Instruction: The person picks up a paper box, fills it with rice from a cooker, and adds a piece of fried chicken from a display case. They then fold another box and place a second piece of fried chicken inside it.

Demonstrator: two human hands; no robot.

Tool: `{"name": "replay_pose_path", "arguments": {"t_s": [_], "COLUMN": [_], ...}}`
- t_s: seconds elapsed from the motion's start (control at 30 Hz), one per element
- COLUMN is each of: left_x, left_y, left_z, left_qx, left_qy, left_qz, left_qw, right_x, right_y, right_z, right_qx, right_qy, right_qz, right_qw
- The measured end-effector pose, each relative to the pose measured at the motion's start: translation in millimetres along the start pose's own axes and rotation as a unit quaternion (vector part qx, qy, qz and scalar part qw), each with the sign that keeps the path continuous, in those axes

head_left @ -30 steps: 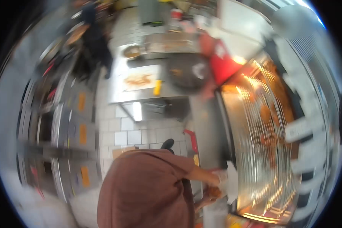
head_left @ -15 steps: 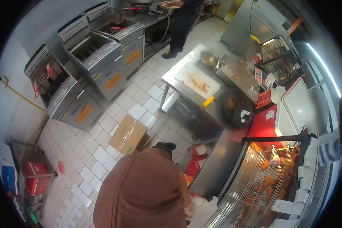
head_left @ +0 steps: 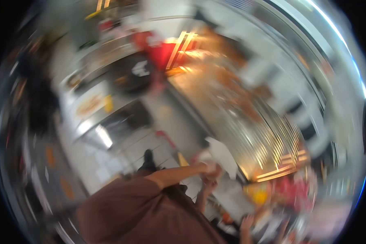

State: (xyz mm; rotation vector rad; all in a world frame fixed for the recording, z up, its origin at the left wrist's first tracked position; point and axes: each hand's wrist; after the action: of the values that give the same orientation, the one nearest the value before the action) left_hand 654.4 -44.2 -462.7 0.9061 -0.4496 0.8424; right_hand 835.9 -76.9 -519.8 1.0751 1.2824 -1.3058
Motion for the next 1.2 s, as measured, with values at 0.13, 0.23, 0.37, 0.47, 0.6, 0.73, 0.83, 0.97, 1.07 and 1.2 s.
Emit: {"name": "replay_pose_path", "arguments": {"t_s": [0.13,0.23,0.37,0.47,0.6,0.73,0.83,0.97,1.07,1.2], "left_x": [24.3,28.4,-4.9,0.9,-16.1,-51.1,-92.0,-99.9,-93.3,-89.0], "left_y": [21.2,28.2,2.2,10.3,37.2,51.8,41.5,32.2,36.8,34.7], "left_z": [38.9,54.6,14.5,24.9,55.4,58.5,35.2,28.8,28.0,28.1], "left_qx": [0.225,0.225,0.218,0.231,0.330,0.348,0.214,0.174,0.165,0.099], "left_qy": [-0.052,-0.081,-0.131,-0.128,-0.143,0.009,-0.017,-0.001,0.002,0.028], "left_qz": [-0.187,-0.174,-0.175,-0.135,0.041,0.144,0.241,0.272,0.308,0.438], "left_qw": [0.955,0.955,0.951,0.955,0.932,0.926,0.946,0.947,0.937,0.893], "right_x": [0.0,-5.6,-2.7,0.8,-8.5,-47.4,-92.0,-223.8,-330.9,-429.8], "right_y": [-34.9,-48.1,-48.8,-47.7,-46.6,-41.7,-45.8,-69.8,-98.4,-143.4], "right_z": [7.3,21.8,31.5,29.6,32.3,42.4,19.6,-55.2,-102.5,-140.6], "right_qx": [0.065,0.106,0.117,0.127,0.146,0.155,0.192,0.118,0.059,0.007], "right_qy": [-0.013,-0.007,0.022,0.033,0.036,0.039,0.161,0.332,0.477,0.597], "right_qz": [-0.007,-0.037,-0.039,-0.042,-0.058,0.102,0.154,0.103,0.183,0.186], "right_qw": [0.998,0.994,0.992,0.990,0.987,0.982,0.956,0.930,0.858,0.780]}}
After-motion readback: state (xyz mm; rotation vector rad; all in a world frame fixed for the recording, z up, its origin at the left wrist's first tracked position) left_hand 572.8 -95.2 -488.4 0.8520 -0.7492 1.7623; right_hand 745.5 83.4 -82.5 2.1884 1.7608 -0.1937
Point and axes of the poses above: each hand's wrist, its own z-axis away from the middle knuckle, its own y-axis out of the back of the hand, x = y × z, and after that the axes turned 12 degrees about y, right-handed
